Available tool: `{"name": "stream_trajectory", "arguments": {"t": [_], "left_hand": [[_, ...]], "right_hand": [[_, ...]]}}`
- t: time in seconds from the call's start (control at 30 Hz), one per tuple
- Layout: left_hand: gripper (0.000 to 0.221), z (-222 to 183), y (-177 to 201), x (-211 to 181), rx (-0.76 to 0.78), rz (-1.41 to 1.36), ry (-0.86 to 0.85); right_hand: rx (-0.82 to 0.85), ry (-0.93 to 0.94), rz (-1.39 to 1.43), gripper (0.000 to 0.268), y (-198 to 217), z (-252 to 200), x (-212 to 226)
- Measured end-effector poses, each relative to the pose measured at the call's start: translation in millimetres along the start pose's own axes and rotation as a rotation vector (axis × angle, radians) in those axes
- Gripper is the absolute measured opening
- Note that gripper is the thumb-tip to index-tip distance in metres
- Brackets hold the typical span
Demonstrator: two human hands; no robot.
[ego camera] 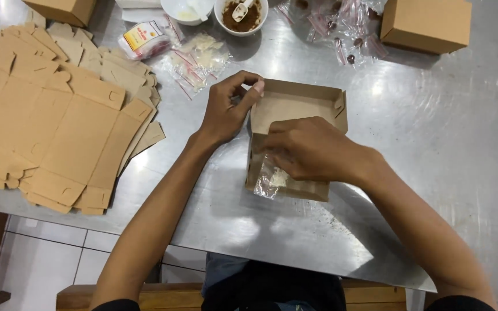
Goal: Assembling a small cardboard box by folding flaps and tucking them into slots, then placing a small packet inside.
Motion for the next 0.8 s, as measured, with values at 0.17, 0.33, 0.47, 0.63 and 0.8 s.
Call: {"name": "stream_trajectory", "arguments": {"t": [0.17,0.33,0.47,0.63,0.8], "left_hand": [[0.021,1.0,-0.5,-1.3,-0.011,0.0,0.0],[0.023,0.0,-0.5,-2.4,-0.002,0.002,-0.002],[0.022,0.5,-1.3,-3.1,-0.002,-0.01,-0.02],[0.021,0.7,-0.4,-4.4,-0.003,-0.002,-0.024],[0.024,1.7,-0.6,-6.3,0.01,0.017,-0.001]], "right_hand": [[-0.156,0.037,-0.052,0.023,-5.9,-4.0,-5.0],[-0.292,0.067,-0.102,0.021,7.8,-23.9,-1.8],[0.084,-0.052,-0.099,0.031,-14.9,-28.9,-1.4],[0.134,-0.018,-0.222,0.035,-35.3,-25.0,1.2],[0.085,0.02,-0.259,0.037,-41.5,-28.3,-2.9]]}}
Point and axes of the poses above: each hand's wrist, its own z-axis towards the middle knuckle, its own y-axis out of the back of the hand, x = y × z, the point moved 4 cm from there along z, towards the middle knuckle, and after that the axes turned 7 degrees about -y, right-handed, at the moved point
